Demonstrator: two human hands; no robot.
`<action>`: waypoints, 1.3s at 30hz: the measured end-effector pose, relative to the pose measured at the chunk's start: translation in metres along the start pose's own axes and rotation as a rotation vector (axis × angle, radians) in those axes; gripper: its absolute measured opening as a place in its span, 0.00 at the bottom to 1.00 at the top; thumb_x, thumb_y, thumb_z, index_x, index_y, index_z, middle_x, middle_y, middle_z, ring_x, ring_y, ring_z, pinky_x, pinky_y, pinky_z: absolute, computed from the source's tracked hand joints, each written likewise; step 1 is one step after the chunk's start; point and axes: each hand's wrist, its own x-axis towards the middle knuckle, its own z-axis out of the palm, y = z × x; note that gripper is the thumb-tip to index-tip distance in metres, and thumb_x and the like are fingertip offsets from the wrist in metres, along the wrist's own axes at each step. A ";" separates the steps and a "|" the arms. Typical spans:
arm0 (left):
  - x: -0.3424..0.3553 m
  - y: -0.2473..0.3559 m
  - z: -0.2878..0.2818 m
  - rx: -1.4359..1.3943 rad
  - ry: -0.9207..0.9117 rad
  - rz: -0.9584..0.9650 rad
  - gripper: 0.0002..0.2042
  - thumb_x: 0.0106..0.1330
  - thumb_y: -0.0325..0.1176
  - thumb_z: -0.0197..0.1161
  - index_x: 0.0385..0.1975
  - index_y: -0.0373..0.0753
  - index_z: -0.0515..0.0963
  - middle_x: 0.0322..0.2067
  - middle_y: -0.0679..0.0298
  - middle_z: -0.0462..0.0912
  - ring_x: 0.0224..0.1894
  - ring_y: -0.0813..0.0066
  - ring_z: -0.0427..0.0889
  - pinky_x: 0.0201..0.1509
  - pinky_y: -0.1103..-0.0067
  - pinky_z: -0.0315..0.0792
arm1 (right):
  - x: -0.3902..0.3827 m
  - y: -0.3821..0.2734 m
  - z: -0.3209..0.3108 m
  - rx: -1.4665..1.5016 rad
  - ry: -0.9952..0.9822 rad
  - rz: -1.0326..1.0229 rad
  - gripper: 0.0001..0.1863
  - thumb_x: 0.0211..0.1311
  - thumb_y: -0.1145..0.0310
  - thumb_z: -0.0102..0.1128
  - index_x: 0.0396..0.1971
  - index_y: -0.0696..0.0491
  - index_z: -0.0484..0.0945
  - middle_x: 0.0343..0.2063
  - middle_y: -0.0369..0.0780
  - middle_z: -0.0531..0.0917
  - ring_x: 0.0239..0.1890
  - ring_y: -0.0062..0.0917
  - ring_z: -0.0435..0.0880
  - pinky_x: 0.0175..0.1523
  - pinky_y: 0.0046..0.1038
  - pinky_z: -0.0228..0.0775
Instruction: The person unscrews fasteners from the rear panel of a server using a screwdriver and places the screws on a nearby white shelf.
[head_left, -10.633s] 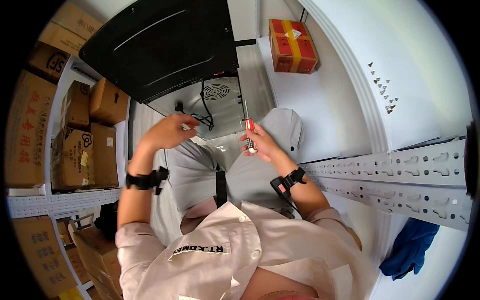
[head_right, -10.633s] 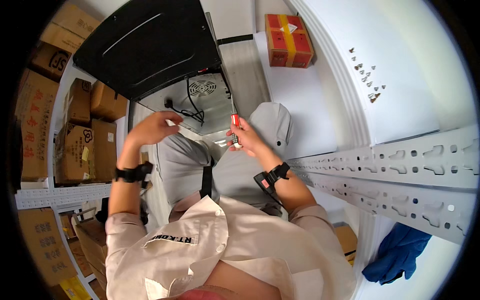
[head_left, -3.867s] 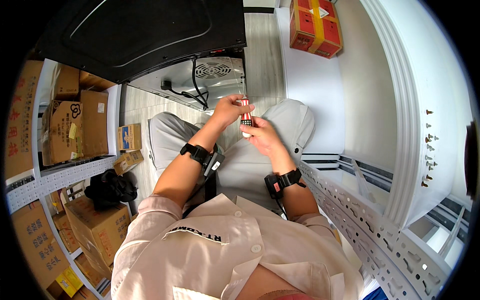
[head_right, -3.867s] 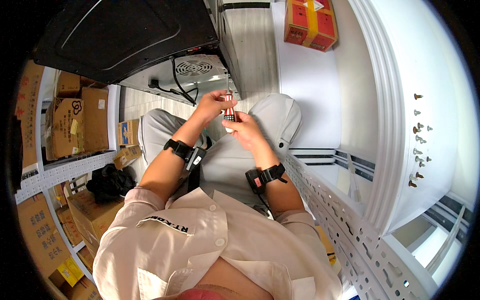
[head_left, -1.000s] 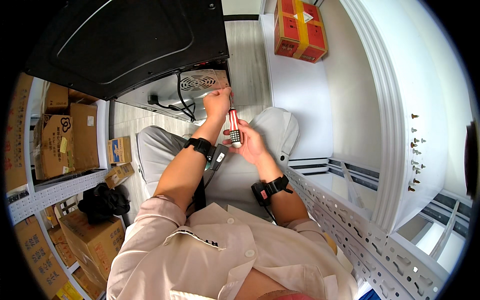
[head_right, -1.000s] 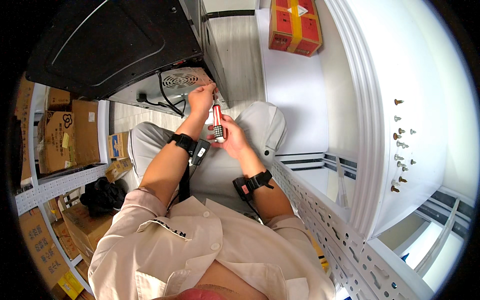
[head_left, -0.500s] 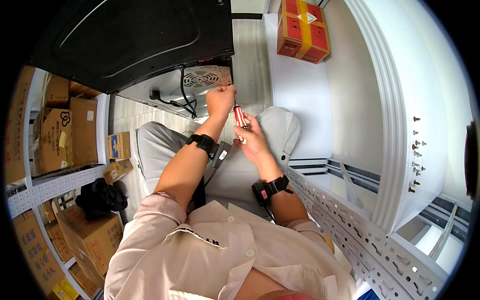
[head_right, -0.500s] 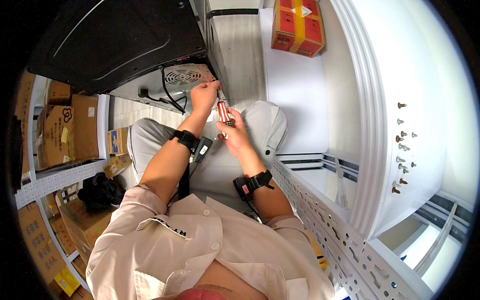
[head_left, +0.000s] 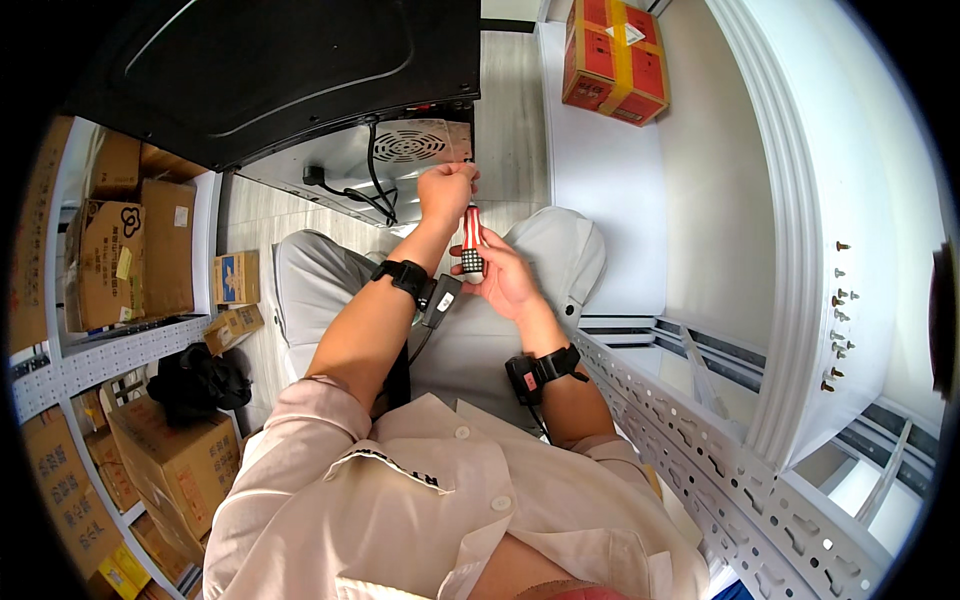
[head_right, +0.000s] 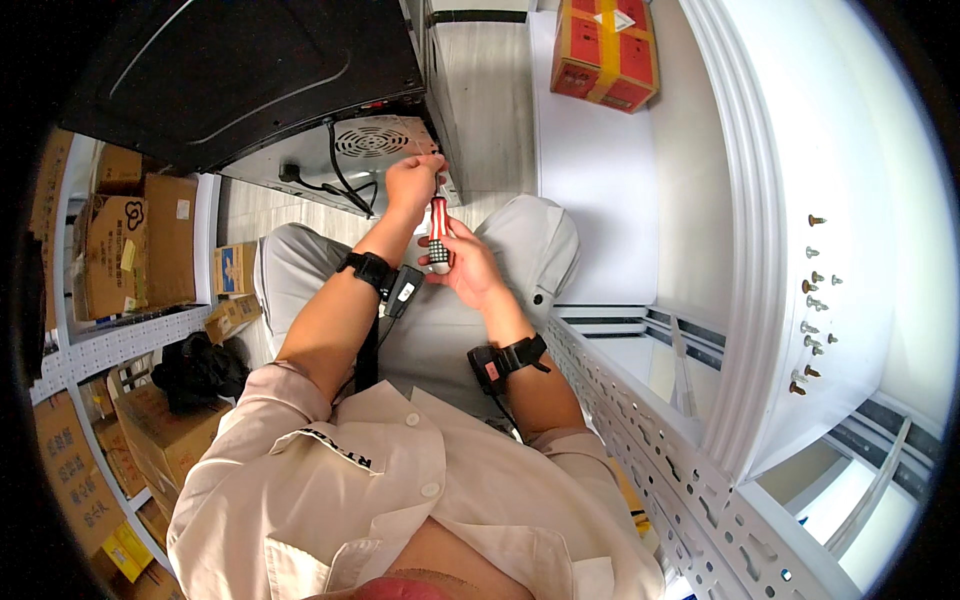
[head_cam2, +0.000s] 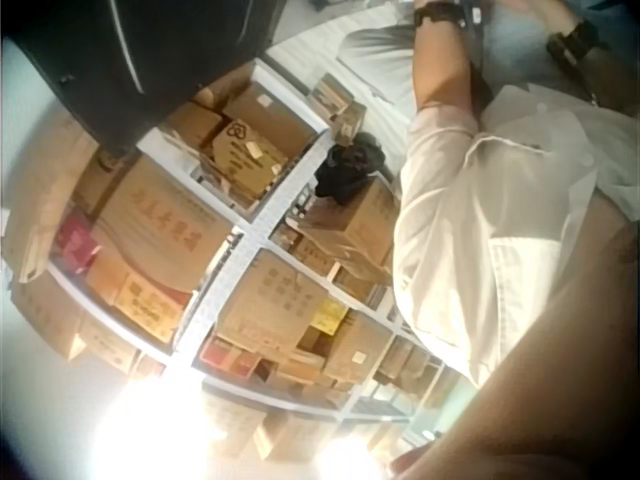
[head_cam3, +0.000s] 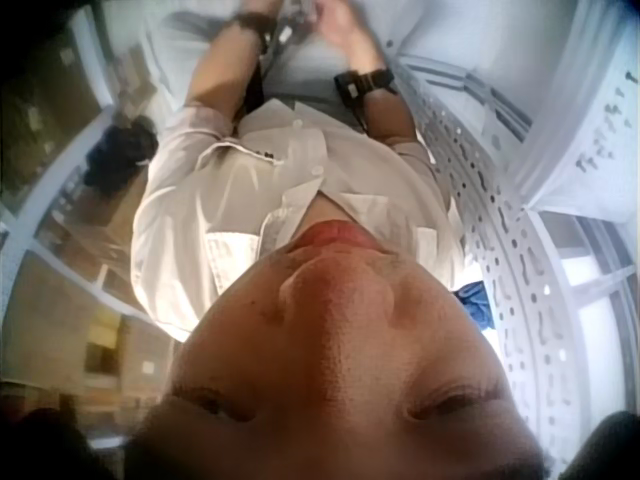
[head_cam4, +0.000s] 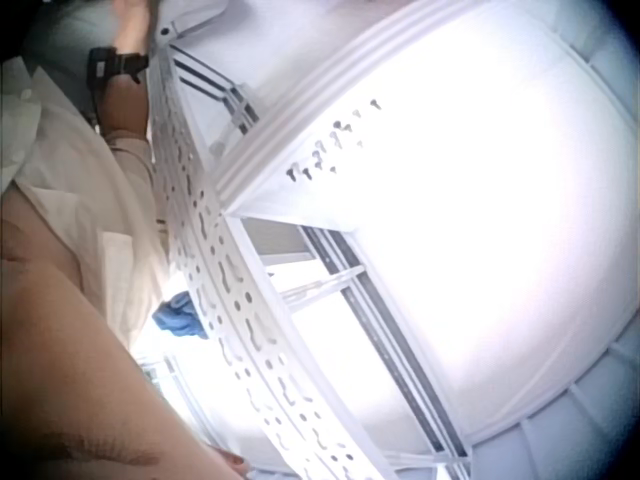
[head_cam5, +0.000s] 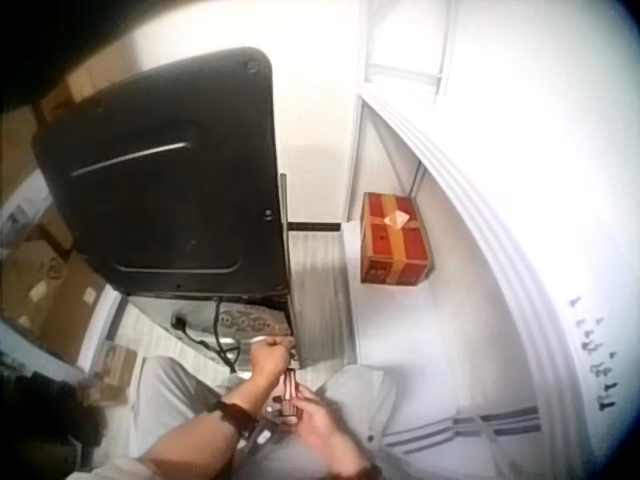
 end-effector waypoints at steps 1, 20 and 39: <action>0.000 0.000 0.000 -0.001 -0.002 -0.003 0.07 0.58 0.30 0.63 0.26 0.31 0.80 0.25 0.62 0.84 0.23 0.78 0.79 0.28 0.80 0.72 | 0.001 0.002 -0.003 -0.019 0.024 0.000 0.27 0.67 0.66 0.46 0.66 0.45 0.58 0.46 0.41 0.79 0.38 0.28 0.80 0.38 0.32 0.71; -0.002 0.002 0.001 0.006 -0.029 0.005 0.10 0.62 0.32 0.62 0.28 0.29 0.81 0.25 0.62 0.83 0.23 0.78 0.78 0.28 0.82 0.72 | -0.002 0.006 0.000 -0.116 0.194 -0.047 0.30 0.65 0.72 0.55 0.66 0.45 0.60 0.42 0.38 0.79 0.37 0.26 0.78 0.37 0.31 0.69; -0.031 0.036 -0.027 -0.003 -0.406 -0.079 0.09 0.68 0.36 0.58 0.43 0.40 0.77 0.35 0.65 0.85 0.30 0.80 0.81 0.34 0.82 0.71 | -0.015 0.010 0.001 -0.202 0.159 -0.027 0.28 0.57 0.81 0.58 0.57 0.48 0.63 0.43 0.39 0.75 0.41 0.27 0.78 0.40 0.34 0.72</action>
